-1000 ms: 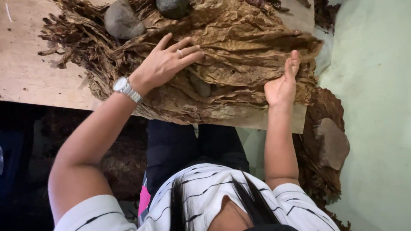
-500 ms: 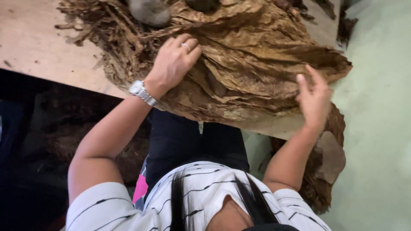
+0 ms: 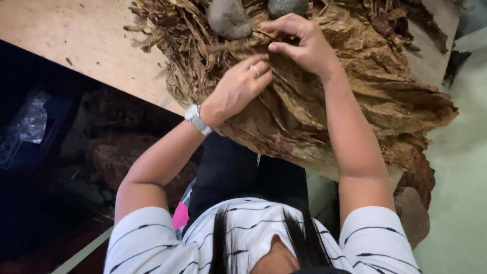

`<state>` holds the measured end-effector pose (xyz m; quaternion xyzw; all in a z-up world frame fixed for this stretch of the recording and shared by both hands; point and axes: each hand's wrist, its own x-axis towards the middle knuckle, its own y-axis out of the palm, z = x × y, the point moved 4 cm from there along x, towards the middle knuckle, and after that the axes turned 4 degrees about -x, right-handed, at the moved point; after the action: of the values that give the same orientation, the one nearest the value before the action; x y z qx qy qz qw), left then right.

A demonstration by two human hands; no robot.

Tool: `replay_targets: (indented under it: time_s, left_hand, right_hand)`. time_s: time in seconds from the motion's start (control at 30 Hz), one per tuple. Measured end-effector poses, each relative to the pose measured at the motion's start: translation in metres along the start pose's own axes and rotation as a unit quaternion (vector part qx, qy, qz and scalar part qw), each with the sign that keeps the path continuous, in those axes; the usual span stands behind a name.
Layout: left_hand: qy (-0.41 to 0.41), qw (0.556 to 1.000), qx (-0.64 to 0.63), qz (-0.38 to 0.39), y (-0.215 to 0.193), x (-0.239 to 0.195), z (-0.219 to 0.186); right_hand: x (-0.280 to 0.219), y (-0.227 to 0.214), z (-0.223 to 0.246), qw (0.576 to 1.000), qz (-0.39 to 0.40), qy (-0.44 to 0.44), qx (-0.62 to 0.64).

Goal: A person is manually flattening large dried leaves on a wooden table by spreading them out and placing smooth stones on top of them as weights.

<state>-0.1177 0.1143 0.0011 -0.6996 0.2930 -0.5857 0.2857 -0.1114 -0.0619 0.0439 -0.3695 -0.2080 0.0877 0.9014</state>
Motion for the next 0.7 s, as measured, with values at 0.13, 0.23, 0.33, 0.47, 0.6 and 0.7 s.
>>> replay_targets:
  time_s: [0.13, 0.23, 0.33, 0.47, 0.6, 0.7]
  left_hand:
    - [-0.025, 0.998, -0.04, 0.044, -0.009, -0.007, -0.007]
    - [-0.099, 0.991, -0.086, 0.035, -0.012, -0.015, -0.009]
    - [-0.141, 0.98, -0.14, 0.0, -0.017, -0.015, -0.009]
    - [-0.224, 0.94, -0.232, -0.112, -0.016, -0.011, 0.0]
    - [-0.331, 0.877, -0.249, -0.245, -0.014, -0.006, 0.003]
    - [-0.371, 0.84, -0.253, -0.304, -0.015, -0.004, 0.0]
  right_hand:
    - [0.015, 0.012, -0.028, 0.999, 0.012, 0.045, 0.02]
    - [0.018, 0.017, -0.064, 0.989, -0.086, 0.087, 0.084]
    - [0.022, 0.019, -0.062, 0.992, -0.103, 0.024, 0.063]
    - [0.024, 0.016, -0.049, 0.968, -0.178, 0.05, 0.167]
    - [0.019, 0.015, -0.031, 0.973, -0.102, 0.052, 0.201]
    - [0.02, 0.015, -0.013, 0.989, -0.012, 0.037, 0.141]
